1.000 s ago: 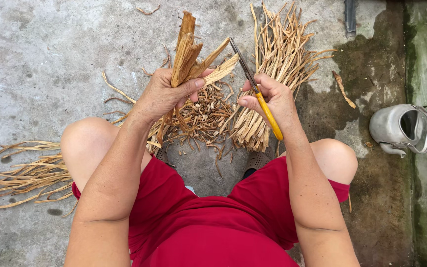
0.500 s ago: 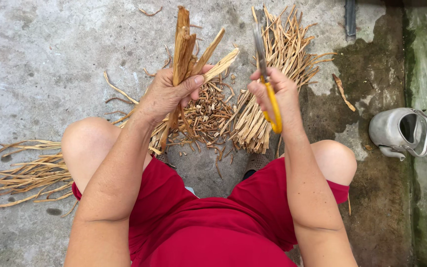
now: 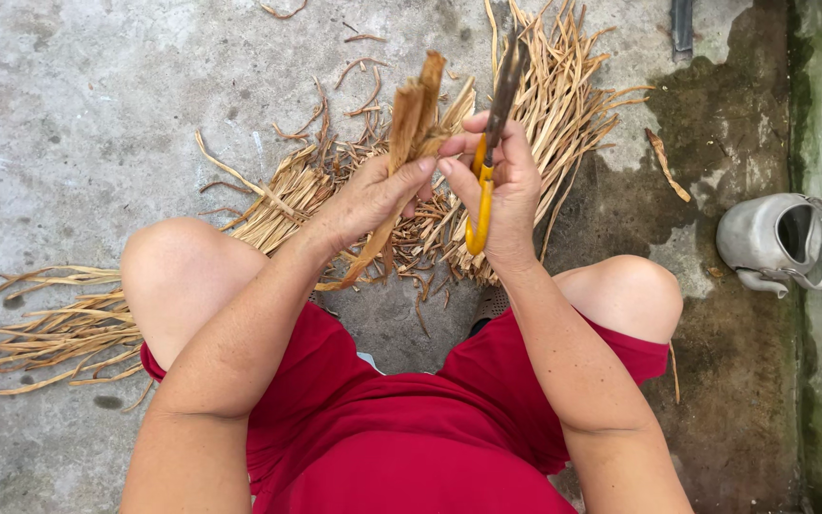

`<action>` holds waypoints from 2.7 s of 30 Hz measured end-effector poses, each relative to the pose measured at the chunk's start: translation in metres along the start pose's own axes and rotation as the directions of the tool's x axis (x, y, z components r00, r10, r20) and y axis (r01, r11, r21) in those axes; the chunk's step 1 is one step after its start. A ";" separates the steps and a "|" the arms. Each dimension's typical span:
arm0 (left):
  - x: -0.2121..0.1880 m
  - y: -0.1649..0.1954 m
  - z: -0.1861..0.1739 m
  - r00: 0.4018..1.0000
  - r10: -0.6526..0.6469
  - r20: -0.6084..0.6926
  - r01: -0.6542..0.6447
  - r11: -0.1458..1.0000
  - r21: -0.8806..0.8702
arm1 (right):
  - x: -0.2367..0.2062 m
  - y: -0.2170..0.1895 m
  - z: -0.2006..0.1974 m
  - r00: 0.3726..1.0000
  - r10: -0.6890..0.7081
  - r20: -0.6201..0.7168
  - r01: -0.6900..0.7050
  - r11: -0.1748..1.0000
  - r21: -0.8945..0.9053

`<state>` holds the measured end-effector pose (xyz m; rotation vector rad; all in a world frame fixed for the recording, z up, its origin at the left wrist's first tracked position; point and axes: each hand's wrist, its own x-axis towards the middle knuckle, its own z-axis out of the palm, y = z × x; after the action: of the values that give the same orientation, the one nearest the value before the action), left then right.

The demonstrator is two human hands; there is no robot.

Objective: The person sits on a low stool on wet concrete and trims dried palm-like leaves with yellow-handled scissors, cutting off darkened edge portions and dropping the trimmed-off pieces onto a pile between their feet while keeping the usable strips in bundles beside them.

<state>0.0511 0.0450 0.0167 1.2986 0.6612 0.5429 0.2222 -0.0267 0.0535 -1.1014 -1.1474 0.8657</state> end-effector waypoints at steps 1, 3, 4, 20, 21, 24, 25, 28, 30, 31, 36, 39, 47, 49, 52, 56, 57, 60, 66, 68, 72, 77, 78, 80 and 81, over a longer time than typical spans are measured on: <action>0.001 0.000 0.003 0.999 0.021 0.024 -0.021 1.000 0.012 | 0.001 0.001 -0.001 1.000 0.003 -0.005 -0.003 1.000 0.008; 0.002 0.000 0.008 0.999 0.014 0.042 -0.016 0.998 0.055 | 0.003 0.003 -0.002 1.000 0.011 -0.007 -0.011 1.000 0.028; 0.001 0.000 0.009 0.999 0.009 0.049 -0.013 0.997 0.075 | 0.003 0.004 -0.003 1.000 0.018 -0.014 -0.018 0.999 0.047; 0.002 0.001 0.007 0.979 0.181 -0.091 -0.194 0.967 -0.165 | 0.017 -0.002 -0.036 0.996 0.069 -0.055 -0.044 0.928 0.369; 0.001 0.002 0.007 0.980 0.174 -0.097 -0.186 0.974 -0.133 | 0.017 -0.002 -0.036 0.997 0.061 -0.056 -0.036 0.930 0.365; 0.001 0.004 0.015 0.980 0.158 -0.121 -0.174 0.976 -0.132 | 0.016 -0.001 -0.032 0.997 0.050 -0.058 -0.026 0.932 0.363; 0.002 0.005 0.018 0.980 0.153 -0.130 -0.172 0.974 -0.147 | 0.015 -0.001 -0.031 0.997 0.051 -0.060 -0.027 0.936 0.350; 0.002 0.005 0.020 0.982 0.062 -0.181 -0.125 0.926 -0.357 | 0.015 -0.003 -0.031 0.997 0.057 -0.056 -0.040 0.961 0.275; 0.005 0.005 0.017 0.982 0.068 -0.174 -0.137 0.897 -0.419 | 0.014 -0.004 -0.032 0.997 0.074 -0.037 -0.066 0.983 0.172; 0.006 0.004 0.016 0.983 0.071 -0.172 -0.142 0.882 -0.450 | 0.012 -0.004 -0.030 0.996 0.080 -0.030 -0.076 0.988 0.135; 0.009 -0.001 0.018 0.985 0.110 -0.133 -0.156 0.895 -0.418 | 0.008 -0.002 -0.019 0.996 0.077 -0.039 -0.069 0.981 0.180; 0.010 -0.003 0.021 0.994 0.047 -0.098 -0.087 0.883 -0.461 | 0.009 -0.004 -0.022 0.997 0.081 0.016 -0.082 0.968 0.239; 0.007 0.003 0.021 0.964 0.157 -0.213 -0.203 0.955 -0.217 | 0.010 -0.006 -0.028 0.999 0.051 -0.010 -0.049 0.990 0.131; 0.006 0.006 0.021 0.951 0.204 -0.233 -0.243 0.958 -0.151 | 0.010 -0.006 -0.027 0.999 0.037 -0.021 -0.035 0.996 0.081; 0.005 0.007 0.024 0.913 0.360 -0.190 -0.357 0.933 0.055 | 0.010 -0.006 -0.026 0.999 0.003 -0.034 -0.002 1.000 0.027; 0.006 0.005 0.028 0.944 0.264 -0.198 -0.266 0.964 0.017 | 0.008 -0.006 -0.025 1.000 0.001 -0.031 0.001 0.999 0.054; 0.007 0.004 0.028 0.954 0.237 -0.181 -0.248 0.968 -0.042 | 0.008 -0.005 -0.025 1.000 0.006 -0.028 -0.004 0.997 0.080; 0.009 0.000 0.031 0.973 0.192 -0.129 -0.211 0.964 -0.159 | 0.009 -0.003 -0.025 0.997 -0.057 -0.044 0.059 0.998 0.038; 0.012 -0.008 0.029 0.969 0.114 -0.217 -0.178 0.936 -0.302 | 0.009 0.000 -0.024 0.997 0.071 -0.025 -0.069 0.996 0.064; 0.016 -0.007 0.022 0.957 0.089 -0.275 -0.192 0.906 -0.376 | 0.009 0.001 -0.022 0.997 0.080 -0.005 -0.080 0.983 -0.164; 0.019 -0.005 0.010 0.935 0.053 -0.349 -0.223 0.856 -0.467 | 0.000 0.003 -0.015 0.993 0.046 0.107 0.001 0.915 -0.403; 0.019 -0.005 0.010 0.935 0.061 -0.348 -0.225 0.862 -0.453 | -0.004 0.000 -0.005 0.987 0.131 0.094 -0.067 0.865 -0.498; 0.019 -0.006 0.011 0.937 0.082 -0.340 -0.238 0.861 -0.449 | -0.004 -0.002 -0.004 0.986 0.136 0.094 -0.071 0.863 -0.501; 0.019 -0.006 0.013 0.939 0.098 -0.329 -0.247 0.857 -0.452 | -0.003 -0.005 -0.002 0.983 0.179 0.036 -0.124 0.802 -0.584; 0.018 -0.006 0.014 0.941 0.093 -0.325 -0.243 0.854 -0.459 | -0.003 -0.006 -0.001 0.980 0.197 0.005 -0.151 0.768 -0.622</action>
<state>0.0735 0.0471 0.0104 0.7967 0.5969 0.9972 0.2225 -0.0309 0.0588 -1.7561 -1.4580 0.6770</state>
